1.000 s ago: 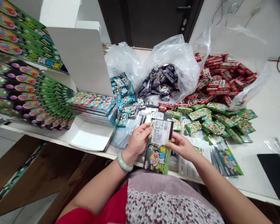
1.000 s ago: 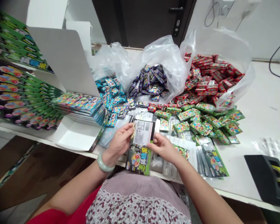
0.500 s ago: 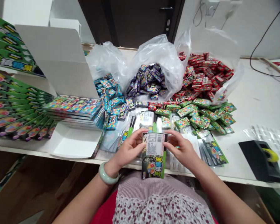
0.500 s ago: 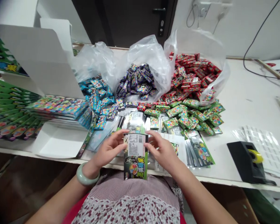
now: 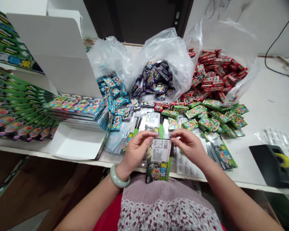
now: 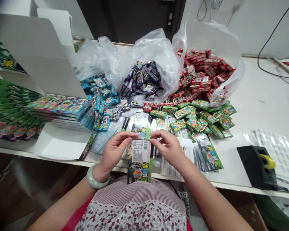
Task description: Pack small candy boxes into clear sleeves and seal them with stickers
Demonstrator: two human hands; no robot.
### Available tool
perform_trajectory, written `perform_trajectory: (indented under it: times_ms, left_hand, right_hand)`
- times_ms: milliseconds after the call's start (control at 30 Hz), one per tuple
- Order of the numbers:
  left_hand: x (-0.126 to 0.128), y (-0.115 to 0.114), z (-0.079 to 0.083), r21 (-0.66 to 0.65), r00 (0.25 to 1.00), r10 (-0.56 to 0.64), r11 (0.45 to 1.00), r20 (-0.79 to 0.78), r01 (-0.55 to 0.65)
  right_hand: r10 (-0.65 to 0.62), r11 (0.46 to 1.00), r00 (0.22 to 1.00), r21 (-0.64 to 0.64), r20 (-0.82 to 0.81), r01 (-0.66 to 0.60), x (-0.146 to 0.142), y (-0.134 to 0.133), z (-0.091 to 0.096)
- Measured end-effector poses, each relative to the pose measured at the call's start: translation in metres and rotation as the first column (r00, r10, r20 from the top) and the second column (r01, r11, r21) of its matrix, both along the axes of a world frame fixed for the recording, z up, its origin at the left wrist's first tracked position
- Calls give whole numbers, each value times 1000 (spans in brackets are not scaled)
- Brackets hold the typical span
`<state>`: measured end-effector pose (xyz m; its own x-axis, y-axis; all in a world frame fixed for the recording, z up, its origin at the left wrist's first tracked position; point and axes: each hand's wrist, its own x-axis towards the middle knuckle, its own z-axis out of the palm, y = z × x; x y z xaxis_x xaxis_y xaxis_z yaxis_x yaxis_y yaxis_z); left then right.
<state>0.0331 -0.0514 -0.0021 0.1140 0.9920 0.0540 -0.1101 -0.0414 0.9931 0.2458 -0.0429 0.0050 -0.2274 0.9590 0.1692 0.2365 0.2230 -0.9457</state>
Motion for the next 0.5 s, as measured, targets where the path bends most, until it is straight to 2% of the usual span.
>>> perform_trajectory:
  times_ms: [67,133,233,333,400,500]
  left_hand:
    - [-2,-1,2,38,1000,-22,999,8,22]
    - [-1,0,6,45,999,-40,998,16,40]
    - [3,6,14,-20,1000,-10,1000,-11,9]
    - [4,13,19,-89,999,7,996,-52,-12]
    - [2,15,20,-97,998,-32,995,-63,25]
    - [-7,16,21,-45,986,-155,987,-60,153]
  right_hand:
    - [78,992,993,97,90,-87,1,-3,5]
    - [107,986,987,111,123,-121,1,-4,12]
    - [48,998,997,-52,61,-45,-5,-1,21]
    - [42,974,999,-223,-8,-42,-11,5,25]
    - [85,965,996,-250,-5,-83,-12,7,27]
    - [157,960,987,-240,41,-143,-9,6,29]
